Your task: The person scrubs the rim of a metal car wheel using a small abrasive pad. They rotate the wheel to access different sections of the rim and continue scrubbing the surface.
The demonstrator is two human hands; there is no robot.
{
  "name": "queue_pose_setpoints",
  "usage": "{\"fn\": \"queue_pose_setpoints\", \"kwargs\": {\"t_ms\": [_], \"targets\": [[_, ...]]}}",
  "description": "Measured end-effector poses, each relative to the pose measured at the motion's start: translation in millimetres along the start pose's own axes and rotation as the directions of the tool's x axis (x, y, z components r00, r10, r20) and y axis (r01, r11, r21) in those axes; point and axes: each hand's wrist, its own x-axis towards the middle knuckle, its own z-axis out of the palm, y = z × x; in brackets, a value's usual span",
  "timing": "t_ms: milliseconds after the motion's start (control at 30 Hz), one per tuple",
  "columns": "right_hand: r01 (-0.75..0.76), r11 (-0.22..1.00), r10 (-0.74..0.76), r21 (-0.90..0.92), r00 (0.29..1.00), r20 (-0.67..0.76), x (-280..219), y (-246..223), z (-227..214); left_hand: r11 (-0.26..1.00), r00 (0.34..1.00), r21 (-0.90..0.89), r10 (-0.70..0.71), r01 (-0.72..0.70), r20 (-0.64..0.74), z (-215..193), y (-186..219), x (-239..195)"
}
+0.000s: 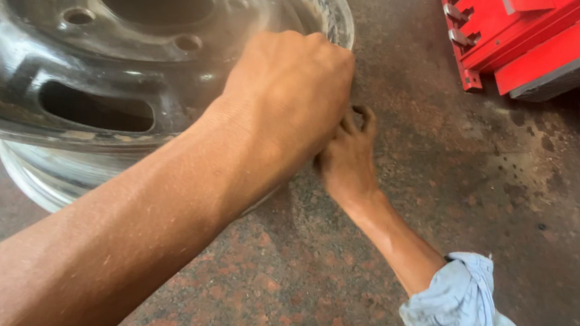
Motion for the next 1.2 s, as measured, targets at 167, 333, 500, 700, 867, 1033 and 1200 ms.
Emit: {"fn": "queue_pose_setpoints", "kwargs": {"t_ms": [167, 333, 500, 700, 867, 1033, 1200], "targets": [[0.097, 0.993, -0.103, -0.062, 0.99, -0.095, -32, -23, -11, 1.0, 0.999, -0.022, -0.015, 0.015, 0.034, -1, 0, 1], [-0.061, 0.997, 0.051, 0.053, 0.984, 0.173, 6, 0, -6, 0.998, 1.0, 0.053, 0.016, -0.016, -0.001, -2, -1, -2], [0.121, 0.989, -0.127, -0.081, 0.989, -0.079, -26, -22, -10, 0.998, 0.997, 0.068, 0.002, -0.007, 0.072, -4, -1, 0], [0.17, 0.981, -0.167, 0.091, 0.985, -0.045, -2, 20, 0, 0.997, 0.998, 0.071, 0.032, -0.028, -0.059, -4, 1, -2], [0.339, 0.941, -0.332, 0.026, 0.933, -0.137, -17, 36, 2, 0.997, 1.0, 0.07, 0.024, -0.023, -0.011, 0, 3, 4], [0.339, 0.936, -0.332, 0.096, 0.939, -0.087, 12, 52, 3, 1.0, 0.999, 0.024, 0.017, -0.016, -0.031, -3, 1, -1], [0.416, 0.902, -0.409, 0.114, 0.909, -0.084, 8, 60, 1, 0.999, 0.993, 0.001, 0.048, -0.049, -0.107, 2, 0, -1]]}}
